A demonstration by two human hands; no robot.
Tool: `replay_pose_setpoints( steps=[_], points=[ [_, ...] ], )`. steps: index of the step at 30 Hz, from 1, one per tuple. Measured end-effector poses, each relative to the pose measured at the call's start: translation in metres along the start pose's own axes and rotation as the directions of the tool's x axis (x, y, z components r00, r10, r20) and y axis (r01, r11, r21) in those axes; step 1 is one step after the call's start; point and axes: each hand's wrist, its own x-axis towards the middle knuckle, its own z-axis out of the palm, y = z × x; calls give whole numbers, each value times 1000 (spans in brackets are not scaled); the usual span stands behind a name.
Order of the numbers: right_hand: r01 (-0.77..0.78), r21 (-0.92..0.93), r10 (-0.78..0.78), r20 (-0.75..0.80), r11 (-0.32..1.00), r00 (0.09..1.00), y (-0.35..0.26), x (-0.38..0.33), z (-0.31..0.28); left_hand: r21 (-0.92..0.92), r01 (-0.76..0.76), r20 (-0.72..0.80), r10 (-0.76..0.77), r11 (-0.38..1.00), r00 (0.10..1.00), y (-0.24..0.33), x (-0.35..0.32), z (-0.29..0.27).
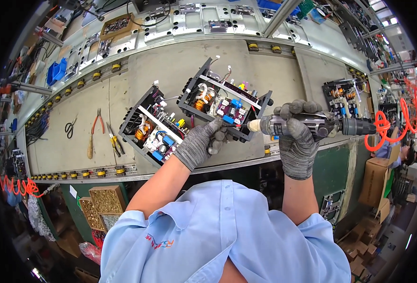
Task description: Assembling and organizing electronic circuit boards at a warehouse workstation.
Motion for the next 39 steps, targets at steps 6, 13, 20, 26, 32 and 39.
replay_pose_setpoints(
  steps=[6, 13, 20, 26, 32, 39],
  points=[
    [-23, 16, 24, -46, 1000, 999, -20, -2, -17, -54, 84, 121, -77, 995, 990, -12, 13, 12],
    [14, 168, 17, -180, 986, 983, -33, 0, -52, 490, 23, -169, 69, 871, 983, -4, 31, 36],
    [34, 187, 10, -227, 982, 974, -42, -19, -65, 985, 106, -13, 555, -137, 832, 21, 79, 41],
    [48, 121, -18, -237, 991, 971, -39, -24, -66, 575, 186, 190, 351, -796, 917, 64, 107, 29],
    [58, 77, -34, -279, 995, 960, -20, -16, -55, 549, 75, 101, 155, -833, 983, 84, 155, -1],
    [100, -51, -110, -277, 994, 955, 19, 12, -46, 594, 60, 8, 80, -802, 997, 91, 158, 7]
  ],
)
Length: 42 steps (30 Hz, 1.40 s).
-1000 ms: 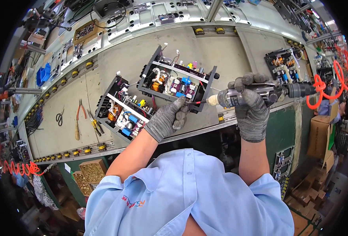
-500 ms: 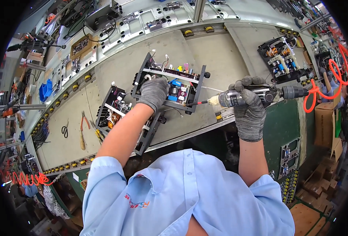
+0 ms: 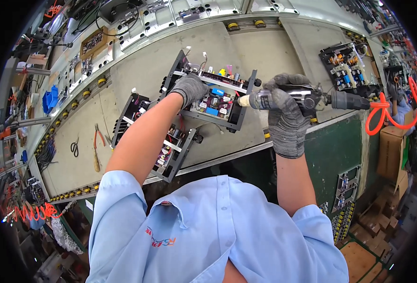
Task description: Assembling and organizing electronic circuit boards at a warehouse workstation.
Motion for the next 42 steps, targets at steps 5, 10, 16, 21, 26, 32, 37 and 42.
replay_pose_setpoints(
  steps=[5, 10, 16, 21, 26, 32, 37, 42],
  points=[
    [-73, -9, 73, 53, 997, 996, 36, 11, 15, -280, 183, 74, -169, 943, 983, 1, -2, -3],
    [-117, -64, 121, 72, 991, 990, 55, 14, 19, -289, 148, 45, -141, 946, 989, 5, -10, -10],
    [-90, -329, 156, 179, 940, 971, 63, 10, 29, -173, 38, -38, -45, 984, 998, 7, -21, -9],
    [-19, -454, 179, 312, 891, 933, 73, 7, 42, -292, 157, -44, -177, 944, 983, 0, -15, 4],
    [81, -693, 362, 468, 716, 806, 68, 10, 52, -512, 24, -221, -158, 859, 962, -10, -23, 12],
    [85, -668, 367, 505, 739, 781, 77, 16, 59, -601, 64, -210, -234, 797, 949, -29, 3, 36],
    [71, -681, 348, 458, 729, 818, 92, 23, 54, -509, 71, -169, -180, 858, 969, -26, -11, 12],
    [-51, -486, 308, 467, 873, 829, 86, 1, 84, -534, 198, -142, -318, 822, 938, -49, -25, 46]
  ],
)
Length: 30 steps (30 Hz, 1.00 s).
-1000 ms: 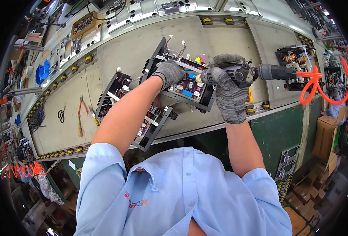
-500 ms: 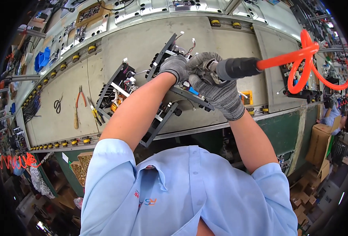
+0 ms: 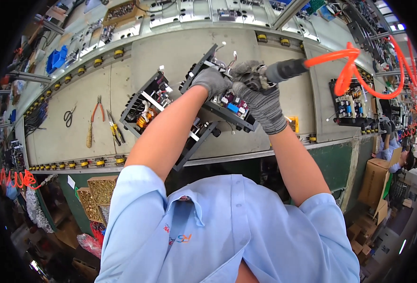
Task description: Assembling and organizing electronic circuit boards at a warehouse workstation.
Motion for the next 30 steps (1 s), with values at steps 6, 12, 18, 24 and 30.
replay_pose_setpoints(
  steps=[6, 12, 18, 24, 30],
  points=[
    [-8, 266, 29, -76, 964, 997, -16, 16, -35, -105, -727, -64, 725, 679, 686, -10, -89, -11],
    [248, 298, -166, -276, 922, 947, -72, -36, -71, -957, 267, 283, 158, 115, 946, 52, -149, 12],
    [200, 324, -20, -485, 925, 874, -77, -120, -92, -887, 212, 314, 200, 410, 928, 87, -147, 19],
    [244, 380, -4, -534, 892, 845, -76, -140, -110, -941, 249, 280, 118, 228, 953, 102, -142, 29],
    [341, 438, -81, -513, 832, 855, -77, -131, -106, -955, 295, 294, 159, 20, 942, 109, -153, 23]
  ],
)
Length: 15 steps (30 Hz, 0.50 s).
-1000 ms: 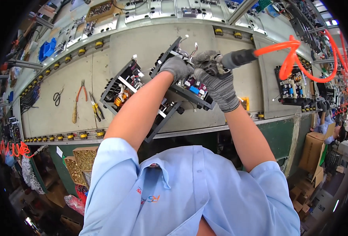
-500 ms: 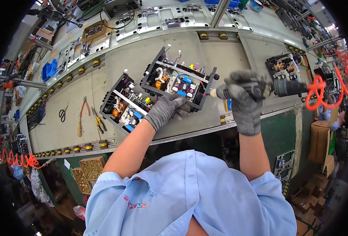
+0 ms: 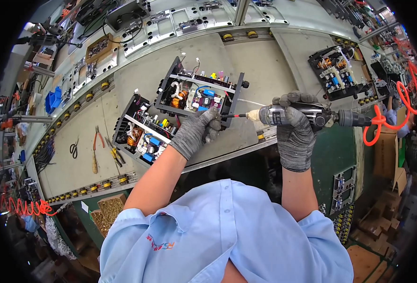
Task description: Assembling and organizing electronic circuit boards at a warehouse workstation.
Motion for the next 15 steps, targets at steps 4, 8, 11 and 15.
replay_pose_setpoints(
  steps=[4, 8, 11, 15],
  points=[
    [-31, 2, 31, -16, 1000, 999, 5, 1, 5, -1, 6, -23, -6, 1000, 1000, -1, 1, 0],
    [-40, -12, 40, -37, 999, 999, 10, 1, 12, -10, -28, -7, 27, 1000, 1000, -1, -2, -4],
    [-40, 0, 40, 5, 999, 999, 12, 4, 12, 12, -15, -46, 16, 1000, 999, 3, -3, 3],
    [-35, -31, 38, 87, 999, 995, 12, 7, 11, -29, 95, -65, -97, 995, 993, 7, 0, 6]
  ],
)
